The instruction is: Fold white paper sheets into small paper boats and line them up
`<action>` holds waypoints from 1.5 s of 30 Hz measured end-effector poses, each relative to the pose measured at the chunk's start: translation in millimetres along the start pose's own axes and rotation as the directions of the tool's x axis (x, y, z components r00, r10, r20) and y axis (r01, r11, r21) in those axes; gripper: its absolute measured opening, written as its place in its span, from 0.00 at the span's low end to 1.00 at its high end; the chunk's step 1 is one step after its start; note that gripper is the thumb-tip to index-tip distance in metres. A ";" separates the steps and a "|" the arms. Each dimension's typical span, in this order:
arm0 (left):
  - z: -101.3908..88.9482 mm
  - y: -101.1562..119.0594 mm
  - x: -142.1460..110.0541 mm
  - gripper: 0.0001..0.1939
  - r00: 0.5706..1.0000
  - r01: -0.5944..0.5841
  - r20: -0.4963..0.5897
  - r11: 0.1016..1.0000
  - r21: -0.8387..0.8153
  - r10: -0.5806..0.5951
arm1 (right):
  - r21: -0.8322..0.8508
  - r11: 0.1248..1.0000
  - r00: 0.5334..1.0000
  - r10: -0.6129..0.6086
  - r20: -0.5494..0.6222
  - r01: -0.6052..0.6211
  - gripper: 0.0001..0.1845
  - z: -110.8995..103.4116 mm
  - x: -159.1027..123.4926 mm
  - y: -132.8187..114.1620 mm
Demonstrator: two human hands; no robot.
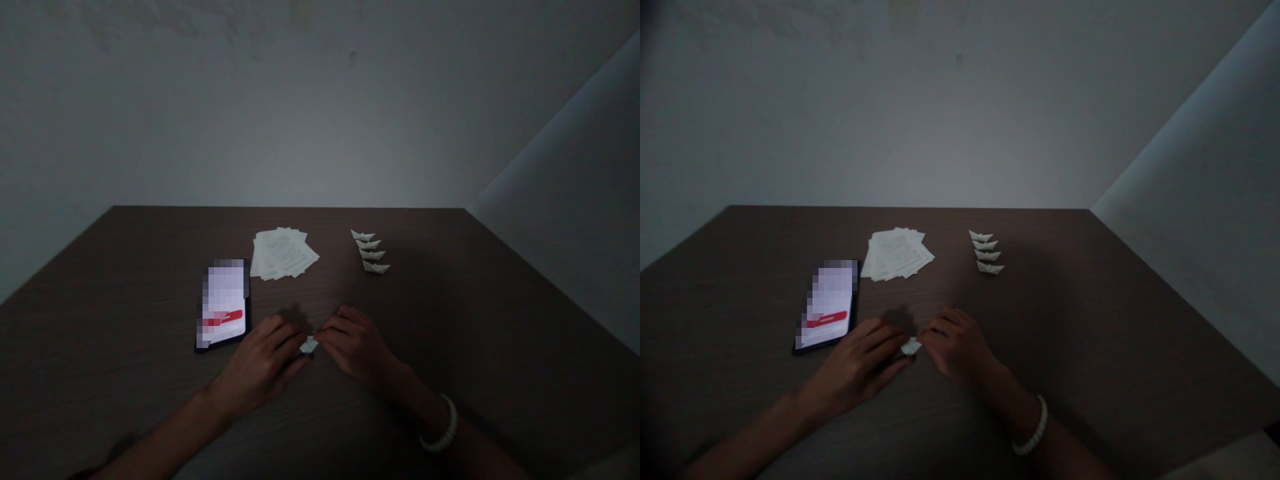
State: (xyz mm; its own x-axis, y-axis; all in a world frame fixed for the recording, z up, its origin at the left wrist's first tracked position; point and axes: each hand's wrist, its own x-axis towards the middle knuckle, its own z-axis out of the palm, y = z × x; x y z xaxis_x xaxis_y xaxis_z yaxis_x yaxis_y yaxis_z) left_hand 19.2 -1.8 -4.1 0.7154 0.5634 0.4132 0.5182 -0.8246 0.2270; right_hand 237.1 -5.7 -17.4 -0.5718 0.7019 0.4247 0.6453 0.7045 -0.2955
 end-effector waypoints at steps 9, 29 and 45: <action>0.6 0.2 -2.3 0.10 0.999 -0.035 0.012 0.997 0.065 0.035 | 0.047 0.999 1.000 -0.003 0.013 0.002 0.07 -3.0 0.7 0.4; -9.1 -7.2 4.3 0.09 0.987 0.139 0.101 0.983 -0.118 -0.127 | 0.080 0.994 0.997 0.072 -0.006 -0.072 0.04 -4.4 1.7 -1.8; -12.8 -15.5 4.6 0.11 0.992 0.003 0.127 0.997 0.075 -0.013 | 0.113 0.993 0.999 0.048 -0.015 -0.046 0.03 -5.7 3.0 -1.8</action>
State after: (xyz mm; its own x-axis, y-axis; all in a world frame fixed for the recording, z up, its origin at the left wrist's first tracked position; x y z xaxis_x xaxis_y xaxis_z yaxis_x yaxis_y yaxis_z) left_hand 8.4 12.9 5.6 0.7623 0.5759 0.2954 0.5543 -0.8165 0.1615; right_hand 237.1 -5.4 -10.7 -0.5322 0.7333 0.4232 0.6094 0.6788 -0.4098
